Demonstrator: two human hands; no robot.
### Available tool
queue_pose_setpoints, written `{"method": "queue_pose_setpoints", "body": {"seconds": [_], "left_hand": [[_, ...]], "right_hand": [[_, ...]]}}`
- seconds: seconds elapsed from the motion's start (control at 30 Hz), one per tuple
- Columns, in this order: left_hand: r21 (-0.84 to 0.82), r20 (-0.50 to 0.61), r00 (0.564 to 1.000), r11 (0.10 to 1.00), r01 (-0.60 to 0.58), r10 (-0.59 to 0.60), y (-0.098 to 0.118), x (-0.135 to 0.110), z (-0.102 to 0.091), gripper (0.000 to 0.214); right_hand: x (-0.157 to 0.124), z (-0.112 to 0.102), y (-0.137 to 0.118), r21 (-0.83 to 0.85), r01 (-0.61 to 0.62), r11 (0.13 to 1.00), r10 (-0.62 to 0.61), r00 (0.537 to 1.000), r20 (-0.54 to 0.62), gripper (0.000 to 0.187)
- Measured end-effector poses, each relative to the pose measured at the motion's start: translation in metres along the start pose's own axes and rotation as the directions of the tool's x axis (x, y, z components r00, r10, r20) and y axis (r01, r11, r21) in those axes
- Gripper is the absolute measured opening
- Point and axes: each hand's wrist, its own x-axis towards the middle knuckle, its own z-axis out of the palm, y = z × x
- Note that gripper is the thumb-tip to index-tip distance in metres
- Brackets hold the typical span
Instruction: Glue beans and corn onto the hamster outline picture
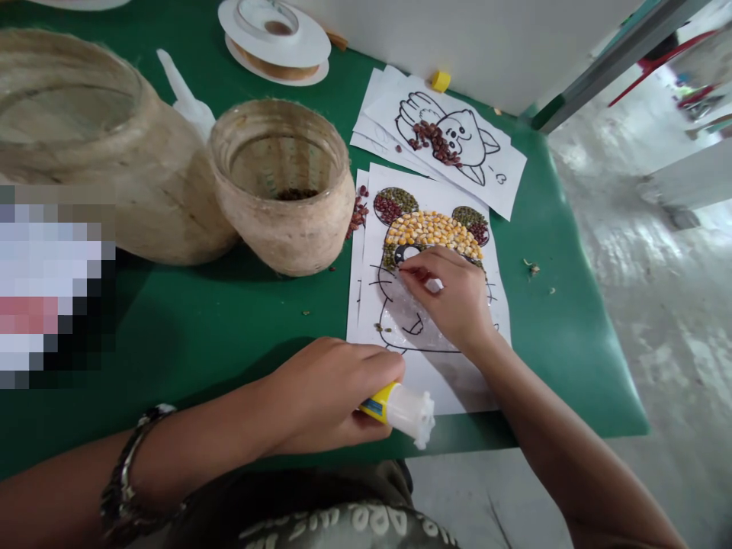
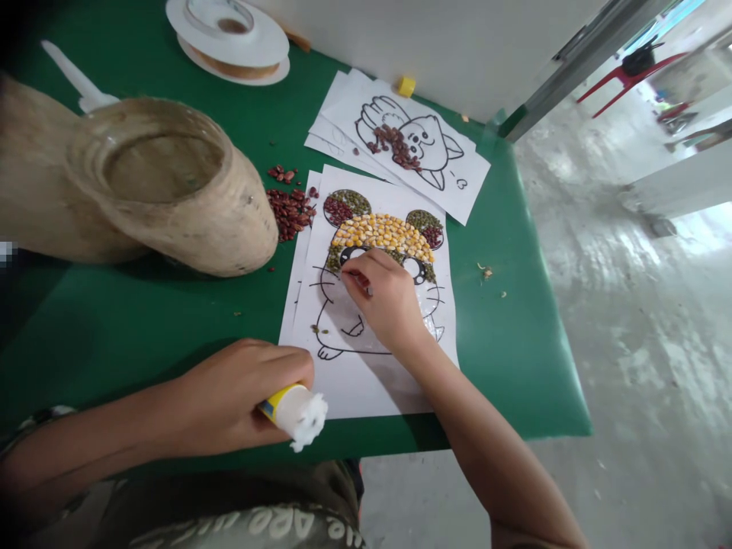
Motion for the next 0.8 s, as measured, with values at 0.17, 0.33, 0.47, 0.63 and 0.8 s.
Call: {"method": "queue_pose_setpoints", "body": {"seconds": [0.17,0.33,0.47,0.63,0.8], "left_hand": [[0.016,0.018,1.000,1.000,-0.007,0.007,0.0004,-0.0003,-0.0009,0.021],[0.032,0.020,1.000,0.999,-0.006,0.005,-0.0012,-0.0003,-0.0003,0.020],[0.017,0.026,1.000,1.000,-0.014,0.013,-0.0023,0.0001,0.0004,0.020],[0.018,0.025,1.000,1.000,-0.008,0.007,-0.0022,0.0000,-0.0002,0.019],[0.004,0.013,1.000,1.000,-0.015,0.015,-0.0032,-0.0006,0.0002,0.019]], "right_hand": [[0.0014,0.0008,-0.0012,-0.027,-0.038,0.999,0.038,0.999,0.026,0.011],[0.0026,0.0009,-0.0017,-0.044,-0.042,0.998,0.044,0.998,0.042,0.011],[0.0047,-0.0001,-0.0020,-0.047,-0.060,0.997,0.063,0.996,0.069,0.011],[0.0081,-0.0015,-0.0023,-0.031,-0.079,0.996,0.081,0.991,0.103,0.010],[0.0102,-0.0026,-0.0017,0.015,-0.127,0.992,0.123,0.981,0.152,0.008]]}}
